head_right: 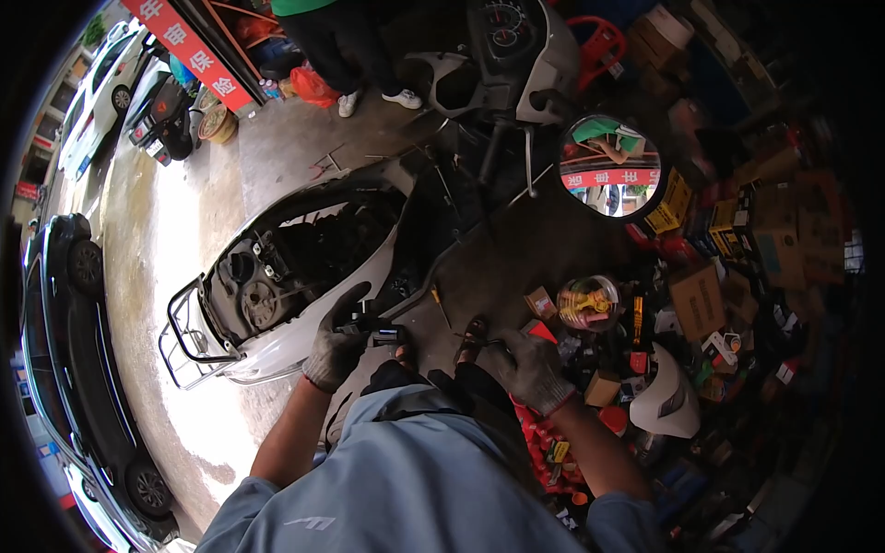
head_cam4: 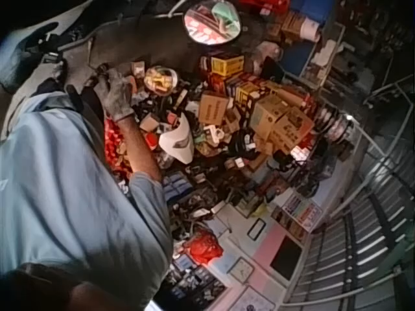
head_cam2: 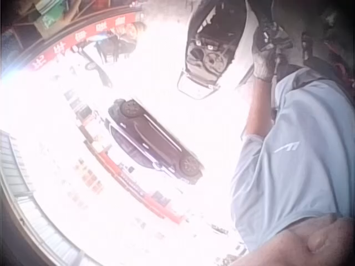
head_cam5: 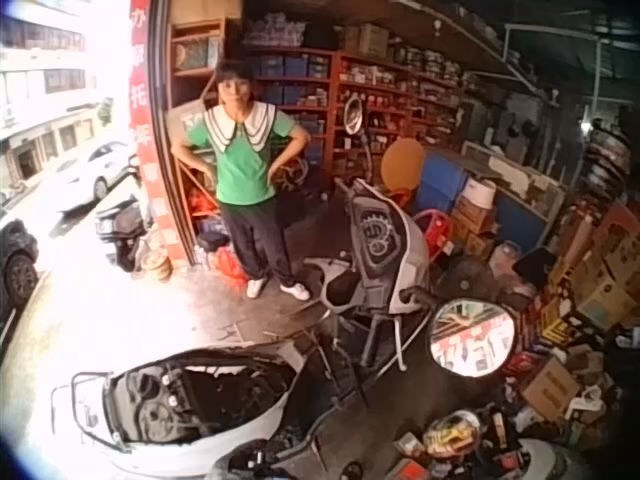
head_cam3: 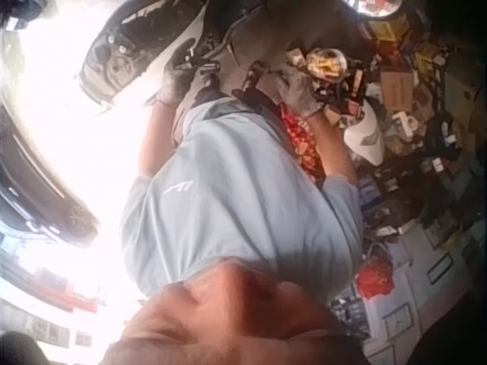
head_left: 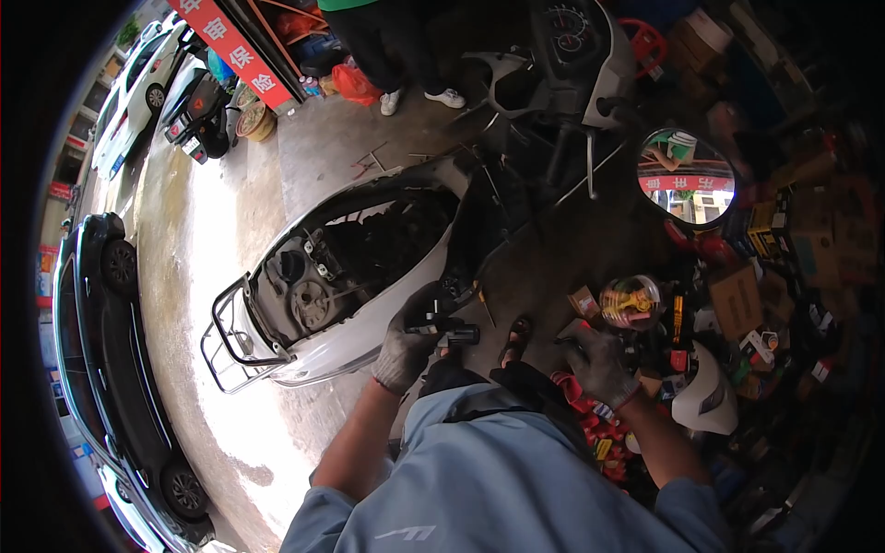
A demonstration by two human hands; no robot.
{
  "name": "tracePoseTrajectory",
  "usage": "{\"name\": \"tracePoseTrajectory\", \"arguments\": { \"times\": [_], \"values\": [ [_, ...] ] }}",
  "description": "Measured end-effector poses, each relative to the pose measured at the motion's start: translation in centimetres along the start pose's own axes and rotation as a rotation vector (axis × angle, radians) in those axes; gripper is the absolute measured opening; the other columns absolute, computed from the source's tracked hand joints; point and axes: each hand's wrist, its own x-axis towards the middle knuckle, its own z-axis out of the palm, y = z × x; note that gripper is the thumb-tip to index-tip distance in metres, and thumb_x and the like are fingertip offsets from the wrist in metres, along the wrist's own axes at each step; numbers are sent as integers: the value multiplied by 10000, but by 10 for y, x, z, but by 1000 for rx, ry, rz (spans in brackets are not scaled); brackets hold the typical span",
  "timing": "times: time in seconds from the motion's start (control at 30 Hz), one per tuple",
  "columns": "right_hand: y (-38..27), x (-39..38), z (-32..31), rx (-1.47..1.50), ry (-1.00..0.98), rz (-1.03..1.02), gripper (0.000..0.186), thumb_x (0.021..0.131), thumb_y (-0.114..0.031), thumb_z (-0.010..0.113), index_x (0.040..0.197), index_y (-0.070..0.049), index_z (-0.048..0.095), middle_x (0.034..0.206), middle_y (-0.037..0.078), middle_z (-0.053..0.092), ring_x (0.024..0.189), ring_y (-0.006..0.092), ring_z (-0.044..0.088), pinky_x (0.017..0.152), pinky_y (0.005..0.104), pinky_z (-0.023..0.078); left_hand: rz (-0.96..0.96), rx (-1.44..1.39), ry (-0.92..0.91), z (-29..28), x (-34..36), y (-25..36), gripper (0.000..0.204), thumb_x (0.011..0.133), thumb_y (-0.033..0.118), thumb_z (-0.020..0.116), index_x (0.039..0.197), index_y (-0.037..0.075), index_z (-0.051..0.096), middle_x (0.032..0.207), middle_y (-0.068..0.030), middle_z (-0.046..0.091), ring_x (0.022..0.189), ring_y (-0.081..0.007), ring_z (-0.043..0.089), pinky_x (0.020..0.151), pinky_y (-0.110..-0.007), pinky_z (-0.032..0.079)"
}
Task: Repairing or maintaining internal components of a motorcycle engine area.
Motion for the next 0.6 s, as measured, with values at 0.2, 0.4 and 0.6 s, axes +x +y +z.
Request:
{"name": "tracePoseTrajectory", "arguments": {
  "times": [0.2, 0.4, 0.6],
  "values": [
    [-40, 8, -4, 209, -16, 170, 157, 884, -195, 607, 920, -50, 657, 753, 170, 653, 729, 346, 664, 635, 420, 512, -51, -272, -89, -9, 1, -13, 738, 755, -5, 623, 1440, 9, 351, 1179, -100, 589, 1049, -202, 613, 909, -285, 501],
    [-57, 15, 7, 150, -102, 166, 202, 899, -261, 592, 913, -67, 645, 719, 172, 640, 701, 352, 657, 610, 440, 499, -33, -346, -171, -4, 4, -28, 739, 762, -39, 608, 1446, 22, 337, 1204, -155, 567, 1039, -281, 640, 881, -362, 540],
    [-53, 18, 8, -54, -82, -20, 219, 910, -264, 578, 890, -48, 605, 694, 180, 635, 679, 356, 657, 594, 459, 509, -100, -303, -165, 3, 1, -14, 799, 706, 22, 697, 1433, 10, 364, 1215, -126, 585, 1106, -236, 604, 909, -305, 494]
  ]
}}
